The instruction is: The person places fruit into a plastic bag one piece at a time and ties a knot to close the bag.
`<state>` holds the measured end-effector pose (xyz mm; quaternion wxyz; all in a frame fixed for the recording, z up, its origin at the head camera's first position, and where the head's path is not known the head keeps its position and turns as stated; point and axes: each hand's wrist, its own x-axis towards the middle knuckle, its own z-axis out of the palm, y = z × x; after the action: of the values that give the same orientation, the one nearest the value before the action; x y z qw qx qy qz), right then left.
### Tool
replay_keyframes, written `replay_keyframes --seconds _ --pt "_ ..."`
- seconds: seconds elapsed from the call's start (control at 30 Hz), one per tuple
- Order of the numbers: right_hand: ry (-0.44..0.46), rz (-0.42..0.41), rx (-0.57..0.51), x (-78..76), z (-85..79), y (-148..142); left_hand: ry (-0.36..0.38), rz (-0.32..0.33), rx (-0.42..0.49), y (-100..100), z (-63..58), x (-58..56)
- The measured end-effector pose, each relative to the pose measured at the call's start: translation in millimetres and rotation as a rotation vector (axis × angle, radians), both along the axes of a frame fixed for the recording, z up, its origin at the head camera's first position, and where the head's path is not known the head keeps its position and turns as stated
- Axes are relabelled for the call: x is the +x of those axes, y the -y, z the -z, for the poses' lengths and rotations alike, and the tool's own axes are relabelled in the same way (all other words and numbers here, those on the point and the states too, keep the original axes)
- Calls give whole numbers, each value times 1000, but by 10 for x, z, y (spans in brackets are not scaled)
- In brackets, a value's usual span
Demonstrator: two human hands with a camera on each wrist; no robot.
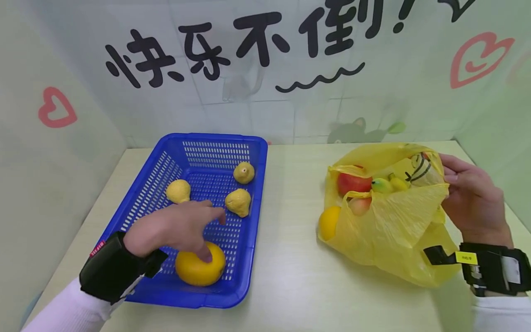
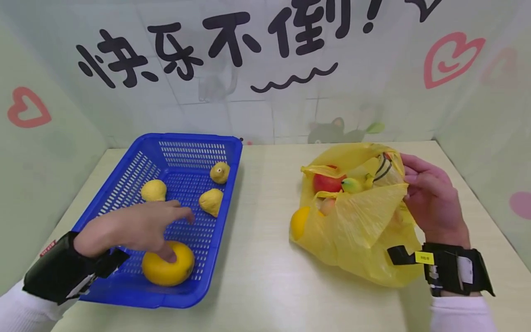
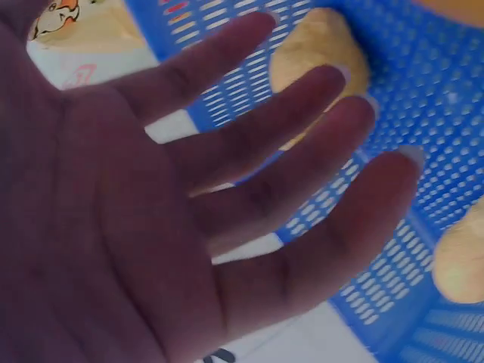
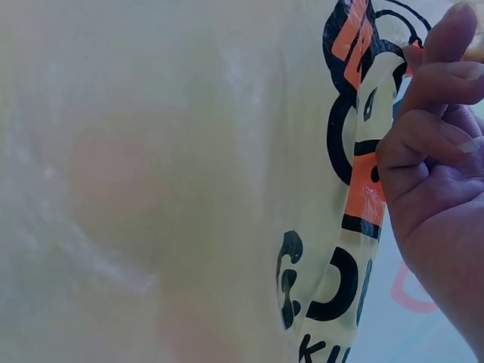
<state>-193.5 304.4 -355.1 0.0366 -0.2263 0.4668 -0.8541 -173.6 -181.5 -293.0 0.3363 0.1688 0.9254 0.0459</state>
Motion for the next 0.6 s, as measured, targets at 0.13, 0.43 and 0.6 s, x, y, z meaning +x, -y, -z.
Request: replay_keyframes --seconds 0.13,0.43,0.6 --pt "-14 -50 -27 -14 -1 13 139 20 60 101 145 12" --pt "-7 -85 -76 -10 5 11 283 49 50 113 357 -7" --pt "-1 -124 -123 -17 21 10 273 46 31 102 367 -32"
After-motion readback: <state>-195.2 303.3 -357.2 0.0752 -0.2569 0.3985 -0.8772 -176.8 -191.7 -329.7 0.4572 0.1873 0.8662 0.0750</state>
